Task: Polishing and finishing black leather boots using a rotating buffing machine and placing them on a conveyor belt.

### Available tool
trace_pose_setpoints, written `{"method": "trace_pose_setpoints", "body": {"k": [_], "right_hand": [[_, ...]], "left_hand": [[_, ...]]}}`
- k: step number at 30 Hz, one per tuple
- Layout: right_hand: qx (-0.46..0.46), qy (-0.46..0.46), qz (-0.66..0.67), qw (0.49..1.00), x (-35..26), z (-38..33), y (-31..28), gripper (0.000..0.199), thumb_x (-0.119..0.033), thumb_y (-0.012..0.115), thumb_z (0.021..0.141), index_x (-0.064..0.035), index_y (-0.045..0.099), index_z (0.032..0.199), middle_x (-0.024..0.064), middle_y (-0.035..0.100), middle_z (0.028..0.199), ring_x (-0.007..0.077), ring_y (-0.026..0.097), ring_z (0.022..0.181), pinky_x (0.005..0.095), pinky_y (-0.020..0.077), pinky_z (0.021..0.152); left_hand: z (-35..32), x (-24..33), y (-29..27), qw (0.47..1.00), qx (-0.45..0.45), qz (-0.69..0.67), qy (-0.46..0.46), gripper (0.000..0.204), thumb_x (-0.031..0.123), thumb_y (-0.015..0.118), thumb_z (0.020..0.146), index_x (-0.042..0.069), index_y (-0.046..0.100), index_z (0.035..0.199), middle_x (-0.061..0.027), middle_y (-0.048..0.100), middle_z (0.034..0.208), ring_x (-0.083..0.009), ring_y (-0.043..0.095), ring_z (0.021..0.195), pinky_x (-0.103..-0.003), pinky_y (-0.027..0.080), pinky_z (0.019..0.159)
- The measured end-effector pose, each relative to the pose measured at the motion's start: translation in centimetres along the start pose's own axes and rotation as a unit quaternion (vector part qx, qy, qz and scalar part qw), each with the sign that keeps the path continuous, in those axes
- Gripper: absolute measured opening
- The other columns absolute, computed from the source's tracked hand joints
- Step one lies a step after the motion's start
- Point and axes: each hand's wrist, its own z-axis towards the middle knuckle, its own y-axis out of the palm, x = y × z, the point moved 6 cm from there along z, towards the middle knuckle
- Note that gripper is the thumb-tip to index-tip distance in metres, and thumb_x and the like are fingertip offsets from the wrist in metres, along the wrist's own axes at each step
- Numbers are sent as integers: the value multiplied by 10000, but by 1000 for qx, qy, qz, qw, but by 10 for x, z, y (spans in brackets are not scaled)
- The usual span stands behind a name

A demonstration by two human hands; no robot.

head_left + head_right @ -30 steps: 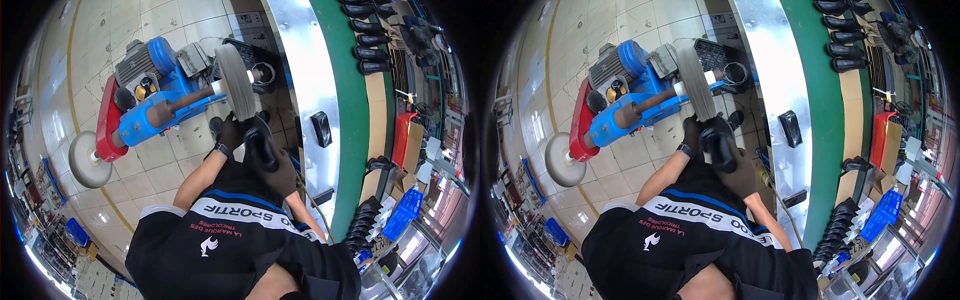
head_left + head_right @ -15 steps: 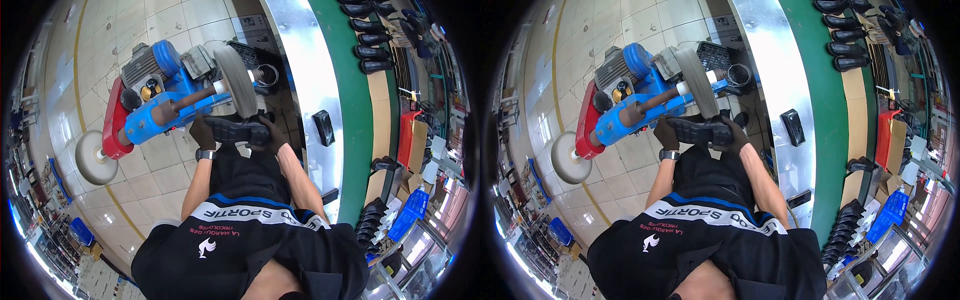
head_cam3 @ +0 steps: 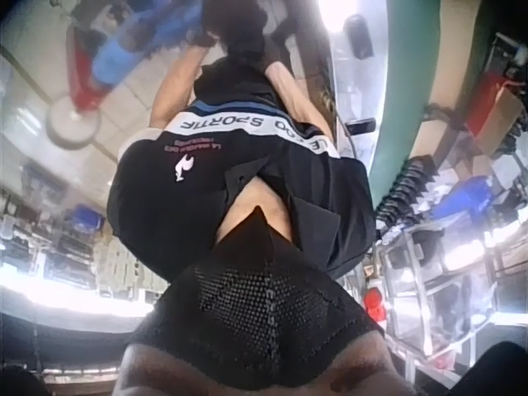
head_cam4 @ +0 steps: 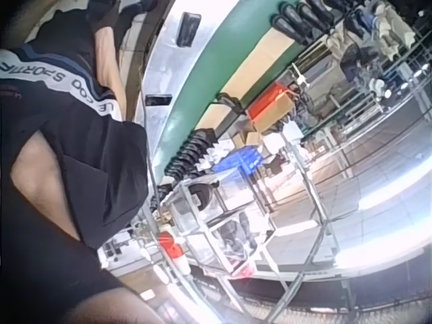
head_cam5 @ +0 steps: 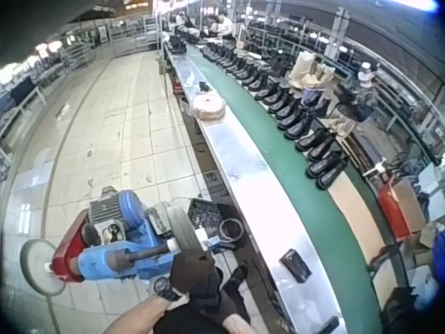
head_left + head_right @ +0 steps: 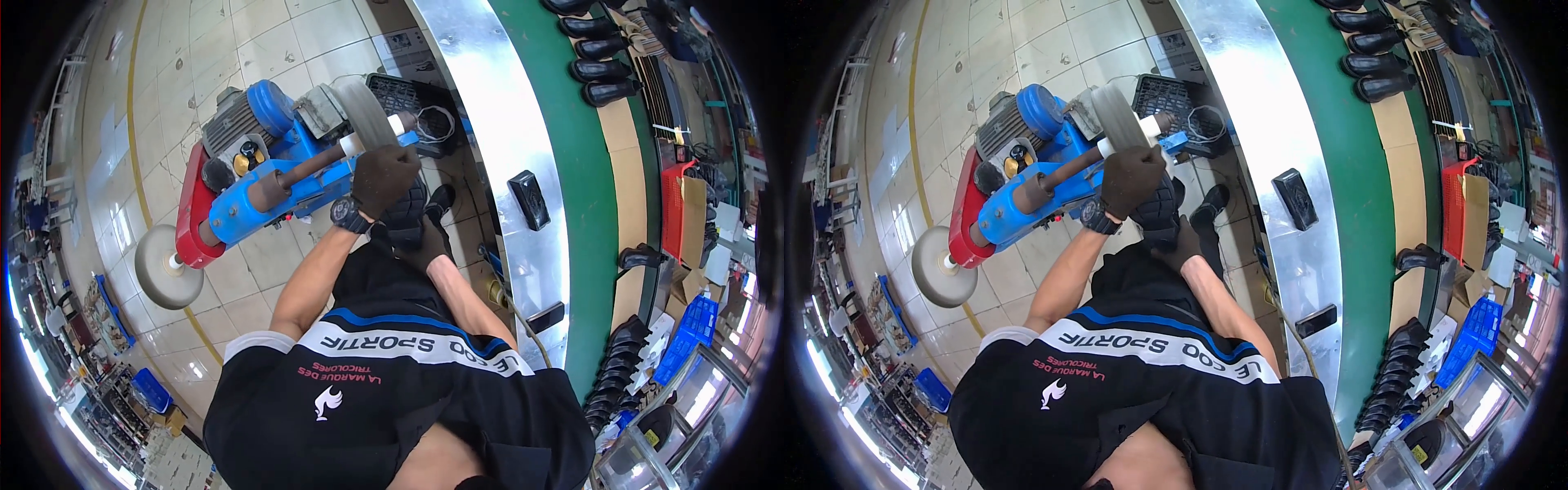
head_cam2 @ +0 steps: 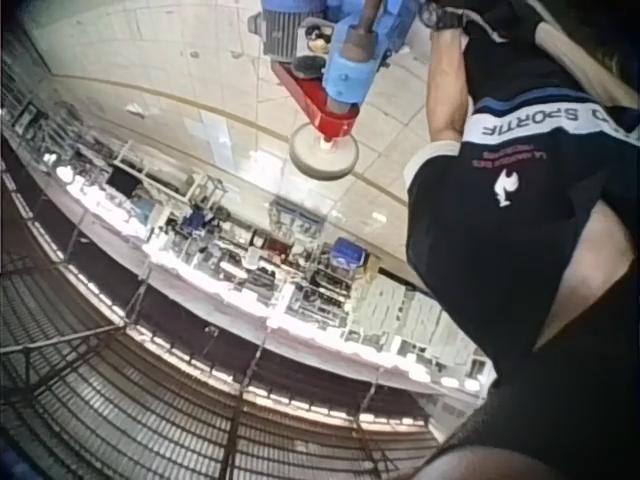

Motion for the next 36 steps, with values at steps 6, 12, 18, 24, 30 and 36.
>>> {"method": "trace_pose_setpoints", "body": {"k": [6, 12, 18, 24, 30, 36], "right_hand": [[-108, -198, -152, 962, -95, -21, 6, 791, -383, 721, 609, -41, 338, 1210, 114, 507, 1117, 233, 513, 1016, 319, 446, 830], [-89, 130, 267, 951, -109, -48, -25, 525, -339, 614, 718, -29, 453, 1109, 99, 561, 1016, 217, 547, 948, 291, 441, 830], [-64, 209, 502, 837, -81, -53, -23, 334, -285, 543, 786, -23, 558, 992, 95, 606, 891, 213, 586, 828, 282, 461, 783], [-158, 178, 595, 768, -106, -19, 2, 344, -291, 541, 760, -15, 561, 966, 129, 613, 819, 244, 603, 666, 347, 509, 649], [-98, 131, 650, 742, -91, 16, 16, 383, -313, 540, 739, -15, 548, 980, 121, 619, 872, 251, 609, 712, 366, 512, 651], [-76, 200, 574, 790, -59, -4, 6, 303, -277, 584, 727, -50, 586, 928, 73, 618, 853, 183, 599, 706, 298, 492, 650]], "left_hand": [[3, 59, 13, 964, -163, 32, 207, 170, 148, 557, 743, 49, 554, 605, -101, 529, 551, -270, 547, 512, -362, 427, 446], [-74, 119, 25, 771, -359, -115, 513, 123, 173, 581, 699, 78, 571, 620, -74, 551, 602, -236, 565, 550, -363, 441, 464], [-86, 92, -32, 888, -206, -179, 370, 137, 199, 573, 741, 75, 574, 800, -59, 559, 808, -213, 557, 804, -342, 450, 640], [-162, -131, 78, 652, -93, -503, -559, 419, 421, 403, 837, 88, 554, 1040, -90, 587, 944, -231, 564, 854, -385, 452, 755], [-109, -136, 115, 748, -196, -489, -403, 432, 419, 369, 862, 64, 548, 1029, -113, 605, 942, -222, 584, 799, -403, 468, 720], [-141, -126, 122, 481, -155, -644, -574, 432, 345, 338, 894, -17, 546, 1008, -137, 607, 947, -215, 589, 835, -324, 458, 792]]}}
